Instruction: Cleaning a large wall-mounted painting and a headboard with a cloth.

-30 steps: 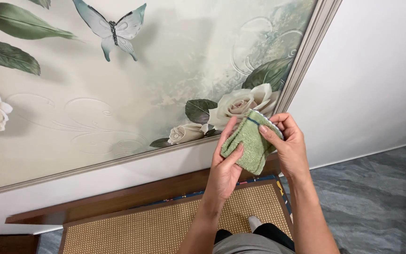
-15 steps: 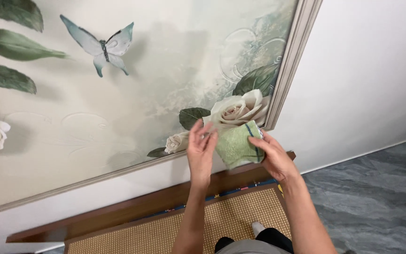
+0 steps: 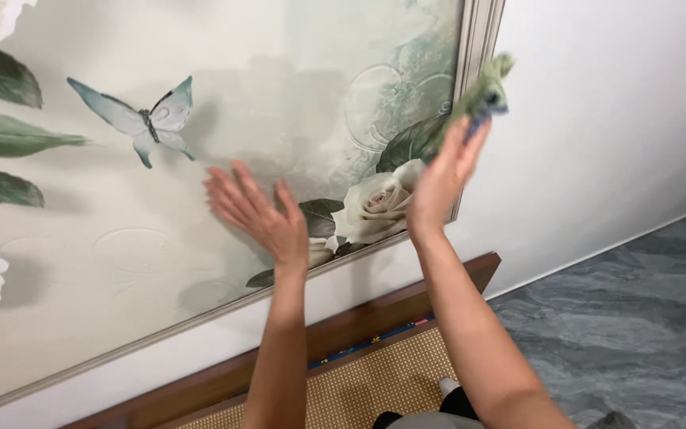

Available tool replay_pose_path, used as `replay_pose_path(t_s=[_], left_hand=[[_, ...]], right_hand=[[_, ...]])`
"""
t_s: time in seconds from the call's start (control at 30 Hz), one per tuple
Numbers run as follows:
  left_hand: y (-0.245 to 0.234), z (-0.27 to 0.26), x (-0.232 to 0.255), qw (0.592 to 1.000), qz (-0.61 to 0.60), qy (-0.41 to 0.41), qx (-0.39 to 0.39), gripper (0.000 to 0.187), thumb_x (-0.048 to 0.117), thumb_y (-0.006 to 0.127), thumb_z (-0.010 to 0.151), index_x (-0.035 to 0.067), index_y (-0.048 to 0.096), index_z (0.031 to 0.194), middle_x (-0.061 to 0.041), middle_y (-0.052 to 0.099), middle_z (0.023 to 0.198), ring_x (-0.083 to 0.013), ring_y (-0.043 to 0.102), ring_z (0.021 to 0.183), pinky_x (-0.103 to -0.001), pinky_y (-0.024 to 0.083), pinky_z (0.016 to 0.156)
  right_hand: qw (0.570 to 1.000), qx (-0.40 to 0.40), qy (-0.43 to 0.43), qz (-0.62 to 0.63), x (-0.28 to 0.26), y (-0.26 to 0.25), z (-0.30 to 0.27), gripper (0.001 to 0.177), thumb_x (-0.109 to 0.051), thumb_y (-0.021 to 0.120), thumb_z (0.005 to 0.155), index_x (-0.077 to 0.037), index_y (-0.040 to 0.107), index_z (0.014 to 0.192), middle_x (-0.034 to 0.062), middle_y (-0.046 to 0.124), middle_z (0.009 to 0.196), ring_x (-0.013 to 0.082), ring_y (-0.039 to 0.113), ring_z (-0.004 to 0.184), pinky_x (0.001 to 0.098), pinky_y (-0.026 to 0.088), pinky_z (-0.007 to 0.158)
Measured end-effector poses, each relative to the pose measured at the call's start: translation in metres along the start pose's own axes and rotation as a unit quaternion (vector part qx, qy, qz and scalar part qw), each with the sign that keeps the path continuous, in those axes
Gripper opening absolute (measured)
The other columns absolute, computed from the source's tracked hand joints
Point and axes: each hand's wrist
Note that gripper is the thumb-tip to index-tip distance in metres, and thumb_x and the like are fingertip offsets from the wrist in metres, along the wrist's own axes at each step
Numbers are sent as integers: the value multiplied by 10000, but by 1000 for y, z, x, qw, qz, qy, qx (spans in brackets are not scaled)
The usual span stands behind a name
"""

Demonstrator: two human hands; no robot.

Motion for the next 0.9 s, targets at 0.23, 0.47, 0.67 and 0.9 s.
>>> replay_pose_path(t_s=[0.23, 0.47, 0.67, 0.9], left_hand=[[25, 10, -59, 989, 81, 110, 60, 735, 525, 539, 1141, 141, 230, 1687, -172, 92, 1745, -393, 79, 1629, -715, 34, 1286], [44, 5, -67, 986, 98, 93, 97, 690, 577, 347, 1138, 183, 206, 1687, -178, 114, 1744, -388, 87, 1641, -740, 60, 1295], [51, -1, -77, 984, 115, 96, 99, 671, 566, 312, 1142, 186, 216, 1686, -186, 113, 1738, -413, 109, 1633, -741, 86, 1292], [50, -3, -81, 981, 119, 110, 105, 649, 535, 320, 1145, 167, 252, 1676, -195, 134, 1728, -421, 137, 1621, -753, 108, 1280]], right_hand=[[959, -24, -199, -200, 47, 56, 53, 644, -553, 341, 1201, -171, 139, 1678, 92, 21, 1775, 278, -45, 1664, 531, 9, 1372], [899, -6, -256, -355, 93, 41, 50, 594, -586, 183, 1163, -307, 125, 1684, 12, 29, 1768, 252, -52, 1660, 511, -61, 1346], [916, 60, -173, -356, 133, 10, 18, 694, -571, 211, 1166, -173, 91, 1721, 68, 68, 1789, 285, -11, 1656, 494, -31, 1380], [949, 120, -99, -274, 213, -48, -22, 686, -443, 331, 1167, -84, 88, 1699, 129, 85, 1790, 302, 82, 1670, 467, 75, 1374]])
Point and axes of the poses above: each hand's wrist, its own z-axis towards the middle knuckle, its own y-axis out of the palm, x = y × z
